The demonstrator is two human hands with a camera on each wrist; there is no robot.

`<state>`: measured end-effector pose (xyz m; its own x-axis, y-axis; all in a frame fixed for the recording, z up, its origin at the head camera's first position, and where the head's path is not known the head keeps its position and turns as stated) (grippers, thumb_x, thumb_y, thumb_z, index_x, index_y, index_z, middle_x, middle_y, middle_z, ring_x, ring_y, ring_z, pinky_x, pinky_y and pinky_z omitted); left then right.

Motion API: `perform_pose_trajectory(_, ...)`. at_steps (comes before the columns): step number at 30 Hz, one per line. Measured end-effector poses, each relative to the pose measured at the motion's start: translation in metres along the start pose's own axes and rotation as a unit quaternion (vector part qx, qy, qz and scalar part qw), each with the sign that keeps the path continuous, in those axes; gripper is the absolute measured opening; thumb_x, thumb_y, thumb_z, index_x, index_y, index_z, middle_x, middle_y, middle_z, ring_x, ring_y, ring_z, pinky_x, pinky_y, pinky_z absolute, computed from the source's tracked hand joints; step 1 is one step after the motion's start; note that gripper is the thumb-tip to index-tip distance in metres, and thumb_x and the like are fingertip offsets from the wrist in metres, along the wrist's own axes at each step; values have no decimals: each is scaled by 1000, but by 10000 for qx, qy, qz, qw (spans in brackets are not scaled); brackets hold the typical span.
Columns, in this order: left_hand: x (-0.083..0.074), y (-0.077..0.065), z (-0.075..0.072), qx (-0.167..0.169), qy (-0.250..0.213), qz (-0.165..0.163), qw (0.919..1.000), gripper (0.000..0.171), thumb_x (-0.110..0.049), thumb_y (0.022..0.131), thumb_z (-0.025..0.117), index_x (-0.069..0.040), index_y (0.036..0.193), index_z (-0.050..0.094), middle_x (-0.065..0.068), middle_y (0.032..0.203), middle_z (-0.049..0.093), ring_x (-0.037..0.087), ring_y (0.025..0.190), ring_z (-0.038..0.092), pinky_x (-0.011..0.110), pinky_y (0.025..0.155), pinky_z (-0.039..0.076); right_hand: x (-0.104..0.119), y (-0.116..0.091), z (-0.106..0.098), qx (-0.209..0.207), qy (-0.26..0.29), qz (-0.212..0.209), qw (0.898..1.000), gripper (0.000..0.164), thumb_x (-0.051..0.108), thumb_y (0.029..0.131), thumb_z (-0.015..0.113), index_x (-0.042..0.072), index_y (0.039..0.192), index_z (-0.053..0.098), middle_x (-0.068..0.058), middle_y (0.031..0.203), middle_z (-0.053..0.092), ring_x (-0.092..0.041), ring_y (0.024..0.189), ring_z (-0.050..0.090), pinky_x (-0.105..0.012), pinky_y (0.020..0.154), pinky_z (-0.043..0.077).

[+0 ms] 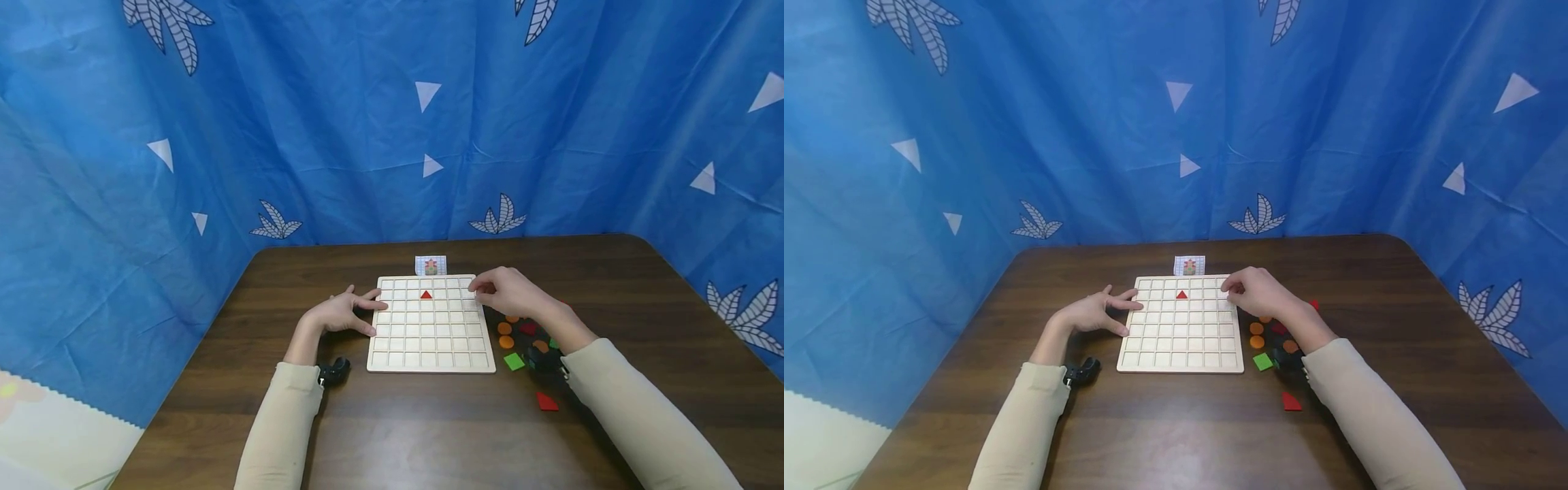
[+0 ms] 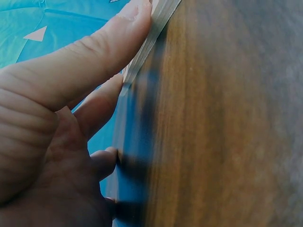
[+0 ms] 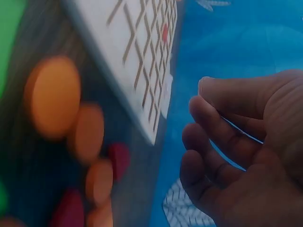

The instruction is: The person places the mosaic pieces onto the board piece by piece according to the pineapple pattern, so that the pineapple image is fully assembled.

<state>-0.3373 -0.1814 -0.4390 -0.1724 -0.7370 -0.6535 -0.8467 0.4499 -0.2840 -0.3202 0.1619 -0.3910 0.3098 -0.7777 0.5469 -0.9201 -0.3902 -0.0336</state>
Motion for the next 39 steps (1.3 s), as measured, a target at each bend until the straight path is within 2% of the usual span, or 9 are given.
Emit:
perform_pose_trajectory(11,2,-1,-2,-58,-87,-131,9999,61,-32,79,90,-39,135,68,-14,166,34,34,162,-11,78,119,-3,-32,-29,-30,-189,-74,122,9997,27,10,98,68,1,124,72,-9,102,73,-20,84,61,-31,72,55)
perform_pose_trajectory(18,2,1,-2,-23,-57,-136,9999,61,-32,79,89,-39,136,68,-15,166,33,33,162,-11,77,119,-4,-46,-53,-31,-251,-171,9,9995,26,9,96,71,1,120,73,-6,99,73,-17,84,62,-28,70,55)
perform_pose_trajectory(21,2,1,-2,-45,-87,-120,9999,61,-30,80,89,-38,136,68,-14,167,33,33,162,-11,77,120,-5,-49,-65,-29,-200,-236,-98,9995,25,10,95,73,4,119,74,-3,100,73,-16,84,61,-26,69,54)
perform_pose_trajectory(25,2,2,-3,-26,-121,-122,9998,61,-29,80,89,-38,136,68,-14,167,33,33,162,-11,75,120,-6,-52,-84,-26,40,-119,-309,9994,27,11,93,76,11,119,75,-2,106,73,-14,89,62,-23,69,54)
perform_pose_trajectory(29,3,2,-4,-3,-111,-108,9999,61,-29,80,89,-37,136,68,-13,167,33,33,162,-12,75,121,-7,-53,-101,-20,451,393,-711,9957,31,11,91,78,16,121,74,-2,111,73,-10,91,63,-23,67,56)
perform_pose_trajectory(35,4,3,-4,-11,-88,-122,9999,61,-30,80,89,-37,136,68,-14,167,33,34,161,-12,76,120,-5,-49,-122,-8,916,957,-1393,9814,32,16,90,80,19,121,73,-1,107,69,-8,81,59,-23,62,52)
perform_pose_trajectory(39,4,4,-2,26,-51,-104,9999,61,-32,80,89,-38,136,67,-14,167,33,33,161,-13,76,120,-5,-48,-134,1,1262,1284,-1732,9683,32,15,91,79,17,122,72,-2,102,66,-9,76,60,-23,61,51)
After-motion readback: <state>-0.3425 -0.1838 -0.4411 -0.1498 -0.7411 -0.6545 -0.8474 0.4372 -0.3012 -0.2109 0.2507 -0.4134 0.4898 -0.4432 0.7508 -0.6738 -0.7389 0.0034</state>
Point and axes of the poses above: each hand's wrist, its own y-axis towards the middle knuckle, its own z-axis out of the palm, x = y × z, the point moved 4 cm from there along y, towards the middle knuckle
